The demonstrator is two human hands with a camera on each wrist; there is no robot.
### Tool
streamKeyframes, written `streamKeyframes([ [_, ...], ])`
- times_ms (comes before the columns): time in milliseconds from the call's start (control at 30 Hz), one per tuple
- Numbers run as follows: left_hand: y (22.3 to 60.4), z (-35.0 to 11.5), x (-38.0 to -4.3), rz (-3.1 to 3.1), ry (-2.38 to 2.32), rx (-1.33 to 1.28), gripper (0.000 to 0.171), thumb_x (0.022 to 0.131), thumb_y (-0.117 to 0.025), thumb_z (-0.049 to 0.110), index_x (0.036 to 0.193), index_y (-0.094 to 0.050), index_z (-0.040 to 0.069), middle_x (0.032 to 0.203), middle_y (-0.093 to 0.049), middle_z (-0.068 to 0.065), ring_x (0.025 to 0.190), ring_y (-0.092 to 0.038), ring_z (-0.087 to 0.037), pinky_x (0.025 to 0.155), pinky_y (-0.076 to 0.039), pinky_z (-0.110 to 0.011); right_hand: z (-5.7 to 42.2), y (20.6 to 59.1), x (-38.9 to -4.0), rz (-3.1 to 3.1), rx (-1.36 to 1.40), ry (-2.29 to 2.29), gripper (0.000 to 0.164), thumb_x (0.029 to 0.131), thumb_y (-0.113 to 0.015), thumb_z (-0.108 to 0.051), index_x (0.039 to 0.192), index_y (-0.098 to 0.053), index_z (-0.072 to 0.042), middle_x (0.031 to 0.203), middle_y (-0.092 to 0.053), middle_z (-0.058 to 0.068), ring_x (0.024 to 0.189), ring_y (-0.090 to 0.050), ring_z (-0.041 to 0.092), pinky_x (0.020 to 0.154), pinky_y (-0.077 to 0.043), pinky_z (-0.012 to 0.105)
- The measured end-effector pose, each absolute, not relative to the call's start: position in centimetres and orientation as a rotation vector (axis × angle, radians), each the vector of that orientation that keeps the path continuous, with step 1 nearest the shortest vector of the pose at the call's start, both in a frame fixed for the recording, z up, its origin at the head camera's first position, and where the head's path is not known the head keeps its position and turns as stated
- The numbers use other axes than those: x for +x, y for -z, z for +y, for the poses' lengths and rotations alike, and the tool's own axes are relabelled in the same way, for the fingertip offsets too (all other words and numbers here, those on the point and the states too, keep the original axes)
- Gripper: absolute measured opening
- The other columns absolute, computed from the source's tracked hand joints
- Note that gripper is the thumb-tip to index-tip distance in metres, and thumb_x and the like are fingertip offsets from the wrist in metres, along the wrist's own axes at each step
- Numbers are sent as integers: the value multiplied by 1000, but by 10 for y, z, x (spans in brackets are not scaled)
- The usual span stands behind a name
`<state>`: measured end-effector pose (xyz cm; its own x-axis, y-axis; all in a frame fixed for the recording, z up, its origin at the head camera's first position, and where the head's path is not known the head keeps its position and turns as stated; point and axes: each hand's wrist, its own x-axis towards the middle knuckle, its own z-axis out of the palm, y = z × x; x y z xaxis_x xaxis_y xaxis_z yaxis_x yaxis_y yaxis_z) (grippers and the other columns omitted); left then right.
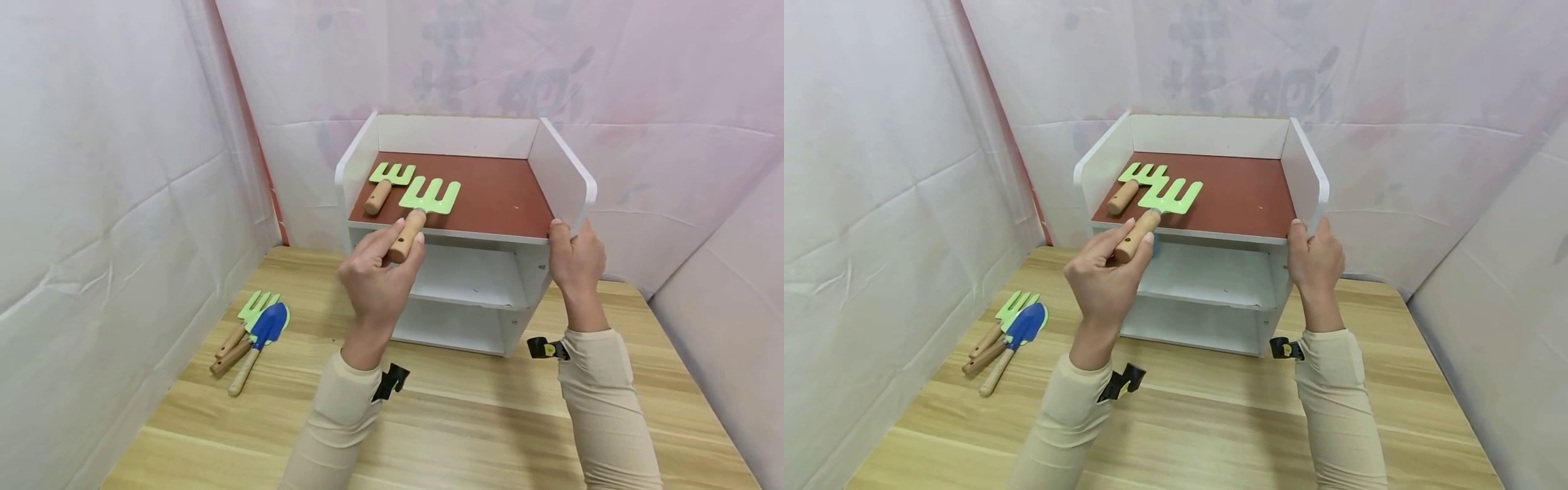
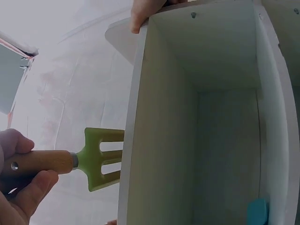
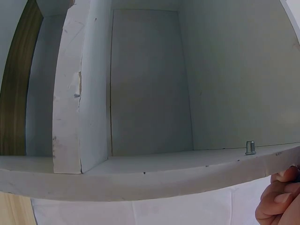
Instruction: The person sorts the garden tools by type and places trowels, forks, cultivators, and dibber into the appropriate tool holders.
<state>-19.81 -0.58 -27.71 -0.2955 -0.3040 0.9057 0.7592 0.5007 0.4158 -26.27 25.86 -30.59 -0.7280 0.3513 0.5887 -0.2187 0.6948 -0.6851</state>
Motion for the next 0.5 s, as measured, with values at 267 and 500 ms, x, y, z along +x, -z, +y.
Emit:
streamKeyframes([
  [267,269,9,-212,-1550,1083,-437,21,72,-73,6,90,-73,-5,82,-69,-12,69,-66,-16,59,-51,-22,261,305,-261,-2159,-134,-989,31,88,-36,-31,81,-50,-3,84,-57,28,76,-50,45,58,-30,50],
  [500,261,19,-222,-1601,1016,-418,21,72,-73,8,90,-74,-2,81,-70,-10,68,-66,-16,59,-49,-19,261,306,-262,-2163,-146,-989,29,88,-37,-31,79,-49,-6,83,-57,27,77,-51,45,59,-30,49],
])
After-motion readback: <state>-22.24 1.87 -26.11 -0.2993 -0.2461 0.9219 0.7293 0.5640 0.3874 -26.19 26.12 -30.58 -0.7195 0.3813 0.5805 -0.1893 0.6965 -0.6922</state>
